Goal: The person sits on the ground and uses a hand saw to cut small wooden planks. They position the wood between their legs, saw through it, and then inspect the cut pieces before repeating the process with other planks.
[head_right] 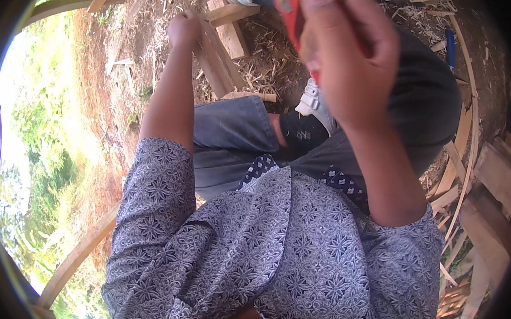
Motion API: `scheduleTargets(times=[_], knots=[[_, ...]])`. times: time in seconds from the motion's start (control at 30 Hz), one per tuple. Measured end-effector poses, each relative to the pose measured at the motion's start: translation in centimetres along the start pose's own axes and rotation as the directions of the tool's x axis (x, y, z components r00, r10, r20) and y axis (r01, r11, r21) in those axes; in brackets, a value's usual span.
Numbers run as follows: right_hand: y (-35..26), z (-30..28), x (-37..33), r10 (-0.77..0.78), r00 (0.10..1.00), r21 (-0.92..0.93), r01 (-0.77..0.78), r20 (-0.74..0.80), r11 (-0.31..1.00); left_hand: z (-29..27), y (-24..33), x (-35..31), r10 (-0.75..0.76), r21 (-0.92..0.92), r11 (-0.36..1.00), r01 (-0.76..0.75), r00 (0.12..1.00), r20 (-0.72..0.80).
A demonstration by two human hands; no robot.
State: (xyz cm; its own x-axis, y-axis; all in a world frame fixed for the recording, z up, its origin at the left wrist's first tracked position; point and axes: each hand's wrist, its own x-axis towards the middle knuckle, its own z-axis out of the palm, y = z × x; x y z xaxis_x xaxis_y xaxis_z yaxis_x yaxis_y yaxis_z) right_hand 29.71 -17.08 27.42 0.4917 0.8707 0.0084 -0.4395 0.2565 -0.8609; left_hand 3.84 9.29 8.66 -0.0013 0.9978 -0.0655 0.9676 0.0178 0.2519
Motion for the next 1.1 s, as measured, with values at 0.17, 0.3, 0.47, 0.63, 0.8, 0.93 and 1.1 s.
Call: scheduleTargets(times=[0.17,0.3,0.47,0.63,0.8,0.93,1.1], knots=[[4.1,1.3,-2.5,0.18,0.984,-0.107,-0.177,0.015,0.978,-1.3,1.5,-0.8,-0.061,-0.053,0.997,0.064,0.997,0.055],[7.5,2.6,-3.2,0.106,0.994,-0.212,-0.1,0.014,0.972,-1.9,1.8,-0.9,-0.054,-0.044,0.997,0.057,0.996,0.077],[8.9,2.6,-3.2,0.128,0.991,-0.243,-0.117,0.03,0.963,-1.9,1.6,-0.7,-0.055,-0.012,0.998,0.055,0.997,0.062],[8.6,2.9,-3.5,0.188,0.982,-0.238,-0.175,0.032,0.955,-0.8,0.6,-0.1,-0.045,-0.025,0.999,0.044,0.999,-0.013],[8.4,2.8,-3.6,0.174,0.985,-0.224,-0.165,0.019,0.96,-0.5,0.6,0.1,-0.01,0.005,1.0,0.011,1.0,-0.016],[8.5,3.1,-3.7,0.189,0.982,-0.238,-0.178,0.027,0.955,-0.5,0.4,0.2,-0.005,-0.001,1.0,0.005,1.0,-0.02],[8.2,3.1,-3.6,0.196,0.98,-0.247,-0.18,0.044,0.952,-0.7,0.5,0.1,-0.001,0.015,1.0,0.001,1.0,-0.023]])
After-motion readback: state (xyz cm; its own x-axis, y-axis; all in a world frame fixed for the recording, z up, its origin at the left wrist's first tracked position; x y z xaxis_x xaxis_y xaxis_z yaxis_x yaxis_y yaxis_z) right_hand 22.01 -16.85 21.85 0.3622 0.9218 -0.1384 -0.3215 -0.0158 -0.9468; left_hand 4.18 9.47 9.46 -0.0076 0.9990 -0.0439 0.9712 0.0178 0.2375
